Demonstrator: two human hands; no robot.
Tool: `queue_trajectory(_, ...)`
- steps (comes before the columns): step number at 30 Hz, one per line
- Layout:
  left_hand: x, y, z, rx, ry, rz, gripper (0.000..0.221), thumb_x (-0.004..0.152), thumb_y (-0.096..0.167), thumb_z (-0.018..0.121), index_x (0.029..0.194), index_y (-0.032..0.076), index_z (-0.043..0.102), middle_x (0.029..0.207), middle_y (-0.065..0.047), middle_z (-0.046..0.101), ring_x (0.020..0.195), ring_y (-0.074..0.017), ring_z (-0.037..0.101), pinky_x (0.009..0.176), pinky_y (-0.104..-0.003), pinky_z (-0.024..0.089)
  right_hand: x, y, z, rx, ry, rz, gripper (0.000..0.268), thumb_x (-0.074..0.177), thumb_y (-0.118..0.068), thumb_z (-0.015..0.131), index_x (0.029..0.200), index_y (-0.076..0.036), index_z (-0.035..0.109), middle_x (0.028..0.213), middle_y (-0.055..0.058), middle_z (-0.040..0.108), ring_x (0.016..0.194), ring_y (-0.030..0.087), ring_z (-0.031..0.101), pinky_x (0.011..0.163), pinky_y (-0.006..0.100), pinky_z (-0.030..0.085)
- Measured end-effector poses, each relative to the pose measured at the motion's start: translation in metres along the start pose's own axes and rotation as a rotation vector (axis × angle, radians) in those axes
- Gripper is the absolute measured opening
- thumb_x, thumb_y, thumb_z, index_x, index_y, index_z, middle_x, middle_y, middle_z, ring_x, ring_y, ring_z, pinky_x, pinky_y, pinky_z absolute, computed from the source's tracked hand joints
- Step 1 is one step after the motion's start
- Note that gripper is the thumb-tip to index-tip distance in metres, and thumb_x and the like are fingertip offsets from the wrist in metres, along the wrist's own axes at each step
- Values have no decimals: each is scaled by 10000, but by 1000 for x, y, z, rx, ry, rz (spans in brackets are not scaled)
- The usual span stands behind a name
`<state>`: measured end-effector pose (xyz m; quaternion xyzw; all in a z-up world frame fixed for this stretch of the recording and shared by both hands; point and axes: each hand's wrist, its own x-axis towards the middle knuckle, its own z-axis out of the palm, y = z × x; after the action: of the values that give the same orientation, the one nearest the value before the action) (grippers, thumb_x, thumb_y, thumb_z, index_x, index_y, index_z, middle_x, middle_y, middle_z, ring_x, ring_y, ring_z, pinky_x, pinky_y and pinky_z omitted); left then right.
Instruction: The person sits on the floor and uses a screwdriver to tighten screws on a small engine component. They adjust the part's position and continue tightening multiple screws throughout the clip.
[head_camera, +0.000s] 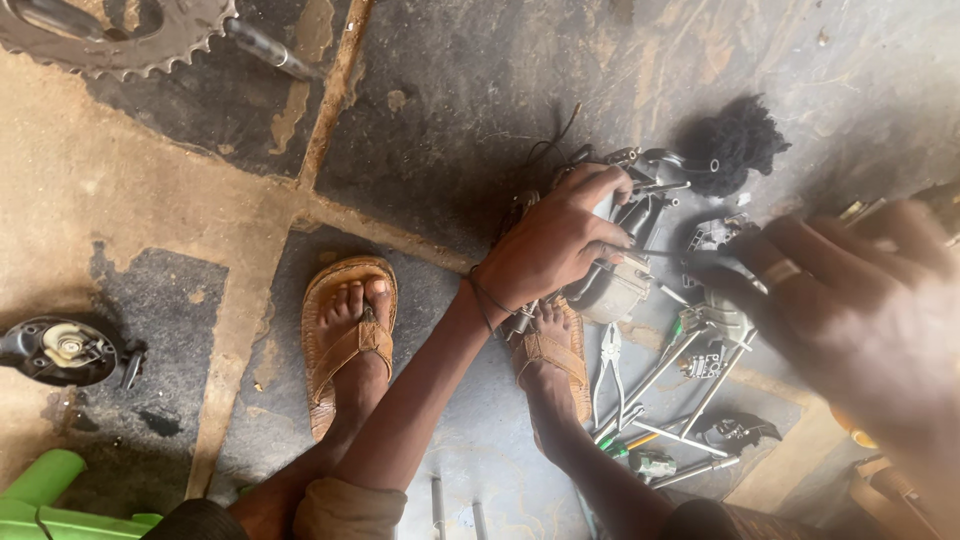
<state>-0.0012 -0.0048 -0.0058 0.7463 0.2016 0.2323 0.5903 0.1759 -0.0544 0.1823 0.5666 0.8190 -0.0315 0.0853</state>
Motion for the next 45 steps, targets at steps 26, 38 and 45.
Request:
queue_trajectory(26,1,-8,7,49,7,49,167,763,14,822,917,78,815,1236,-117,620,1256,-251,536,1145,-367,454,-5,20,10,149,-17,-189,483,784,-65,703,1266,-44,678,1377,156,644,1179,325,707,957,441,618)
queue_trajectory(38,-1,-12,14,17,6,3,131,743,35,834,865,72,804,1179,-88,612,1218,-235,536,1104,-352,475,2,22,27,154,-225,-129,190,918,-305,690,950,-127,747,864,46,746,743,216,714,655,356,589)
queue_trajectory(45,-4,-12,12,16,28,10,178,756,-65,779,885,55,802,1183,-83,593,1252,-235,538,1121,-340,485,-15,2,34,602,-315,884,286,1113,-239,593,1011,3,707,761,126,707,510,174,636,443,295,508)
